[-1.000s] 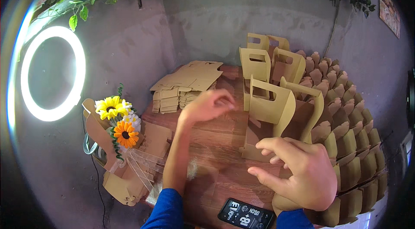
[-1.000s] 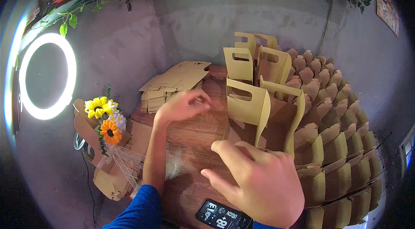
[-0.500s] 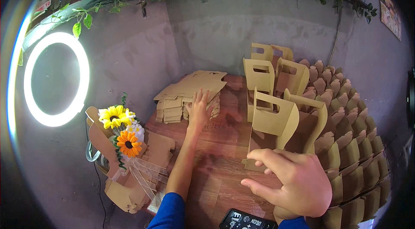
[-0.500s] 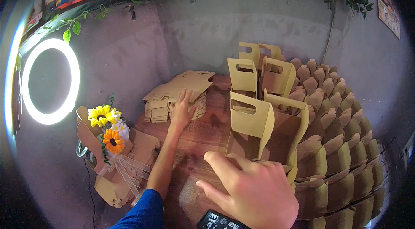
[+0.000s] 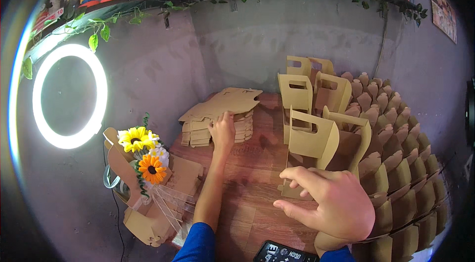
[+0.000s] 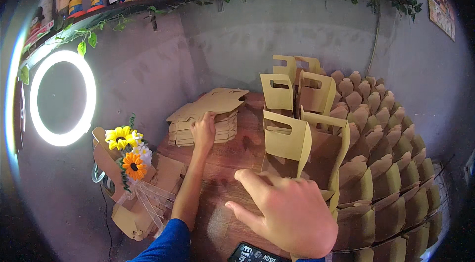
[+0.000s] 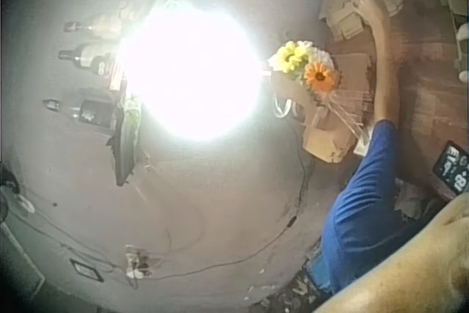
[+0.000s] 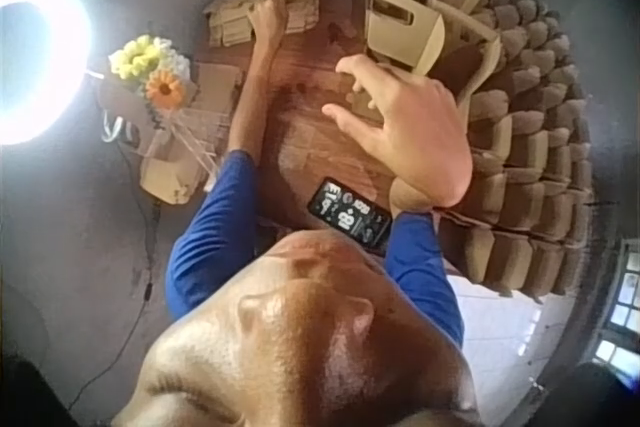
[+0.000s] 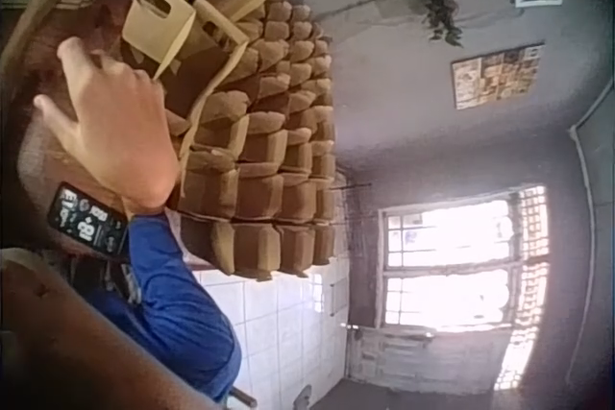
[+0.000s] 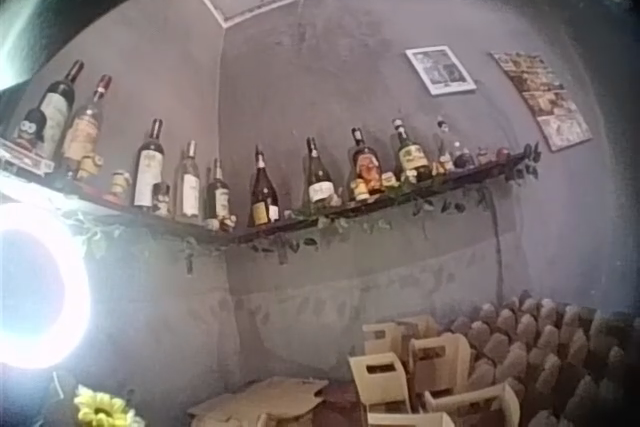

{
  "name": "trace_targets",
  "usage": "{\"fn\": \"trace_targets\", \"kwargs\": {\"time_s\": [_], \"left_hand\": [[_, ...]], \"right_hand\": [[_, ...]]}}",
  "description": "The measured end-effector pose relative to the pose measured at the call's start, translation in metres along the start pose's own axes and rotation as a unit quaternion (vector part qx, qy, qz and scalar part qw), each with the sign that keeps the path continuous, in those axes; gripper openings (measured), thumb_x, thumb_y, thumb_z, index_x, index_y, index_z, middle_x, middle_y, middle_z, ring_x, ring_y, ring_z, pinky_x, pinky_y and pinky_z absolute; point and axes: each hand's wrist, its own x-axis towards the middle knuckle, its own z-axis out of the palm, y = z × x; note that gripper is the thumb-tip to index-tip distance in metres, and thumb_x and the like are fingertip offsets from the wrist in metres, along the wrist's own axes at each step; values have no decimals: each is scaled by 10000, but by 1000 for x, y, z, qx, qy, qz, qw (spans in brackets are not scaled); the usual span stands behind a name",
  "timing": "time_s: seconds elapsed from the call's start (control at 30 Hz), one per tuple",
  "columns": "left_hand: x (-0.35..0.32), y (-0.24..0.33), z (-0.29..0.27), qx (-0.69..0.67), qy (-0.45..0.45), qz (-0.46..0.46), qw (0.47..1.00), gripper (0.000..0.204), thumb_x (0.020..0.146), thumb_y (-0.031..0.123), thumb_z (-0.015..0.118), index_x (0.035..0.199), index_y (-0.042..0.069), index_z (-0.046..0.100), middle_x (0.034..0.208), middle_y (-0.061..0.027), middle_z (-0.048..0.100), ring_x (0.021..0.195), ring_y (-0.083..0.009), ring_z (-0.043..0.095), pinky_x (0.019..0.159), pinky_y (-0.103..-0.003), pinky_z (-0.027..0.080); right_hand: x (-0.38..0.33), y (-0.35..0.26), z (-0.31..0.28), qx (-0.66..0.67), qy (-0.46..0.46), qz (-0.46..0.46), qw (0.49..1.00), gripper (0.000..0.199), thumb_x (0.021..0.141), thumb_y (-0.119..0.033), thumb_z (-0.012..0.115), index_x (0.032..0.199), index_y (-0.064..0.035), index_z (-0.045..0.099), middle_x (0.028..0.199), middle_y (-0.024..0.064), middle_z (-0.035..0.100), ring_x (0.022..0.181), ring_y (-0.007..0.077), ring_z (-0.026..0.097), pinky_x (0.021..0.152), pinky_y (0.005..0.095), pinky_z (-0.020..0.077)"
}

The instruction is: Assembling cardboard coffee cup carriers at a desk.

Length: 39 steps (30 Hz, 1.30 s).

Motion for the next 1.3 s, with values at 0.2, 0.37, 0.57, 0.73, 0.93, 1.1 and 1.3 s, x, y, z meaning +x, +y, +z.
{"fn": "trace_targets", "kwargs": {"time_s": [0.2, 0.37, 0.57, 0.73, 0.93, 1.1, 1.3], "left_hand": [[20, 3, -30, -29, 88, -12, 996, 149, 1010, 182, 526, 1011, 72, 626, 889, -101, 673, 870, -320, 638, 844, -468, 433], [30, 14, -56, -64, 125, -8, 990, 159, 1016, 183, 519, 1003, 57, 617, 877, -117, 654, 835, -334, 635, 772, -452, 452], [43, 44, -97, -140, 202, 22, 969, 158, 1009, 159, 538, 997, 27, 625, 865, -142, 629, 708, -357, 626, 593, -433, 475], [45, 61, -130, -221, 197, -3, 955, 140, 1007, 115, 547, 997, 0, 626, 827, -129, 620, 634, -269, 640, 553, -359, 480], [38, 93, -171, -362, 144, -35, 920, 150, 1026, 89, 511, 1018, -41, 586, 788, -112, 626, 613, -155, 679, 515, -285, 503], [30, 110, -190, -527, 56, -76, 844, 193, 1061, 139, 453, 1110, -43, 499, 799, -87, 621, 696, -185, 728, 595, -257, 592], [24, 118, -205, -562, 10, -43, 826, 214, 1068, 154, 443, 1132, -46, 486, 879, -105, 641, 774, -215, 746, 623, -258, 594]], "right_hand": [[-5, 1, 2, -34, -2, -7, 999, 406, 815, -355, 796, 1111, -116, 656, 834, 63, 721, 721, 189, 726, 588, 295, 554], [-3, 9, 5, -6, -10, -29, 1000, 442, 880, -409, 688, 1180, -91, 626, 820, 111, 699, 693, 299, 690, 582, 415, 543], [-1, 6, 5, -5, -13, -25, 1000, 439, 878, -406, 691, 1170, -85, 627, 806, 112, 693, 700, 305, 685, 588, 418, 539], [13, 12, 9, 10, -41, -13, 999, 454, 888, -390, 678, 1192, -62, 597, 793, 131, 683, 718, 346, 677, 624, 462, 532], [58, 34, 49, 51, -27, 3, 998, 591, 881, -371, 698, 1301, 2, 514, 840, 193, 687, 820, 381, 684, 738, 470, 528], [99, 45, 94, 191, 25, -56, 980, 800, 885, -417, 713, 1439, 43, 363, 896, 228, 698, 883, 378, 691, 789, 461, 520], [104, 43, 108, 299, 65, -25, 952, 389, 978, -187, 585, 1211, 102, 470, 665, 260, 591, 625, 403, 649, 583, 446, 468]]}}
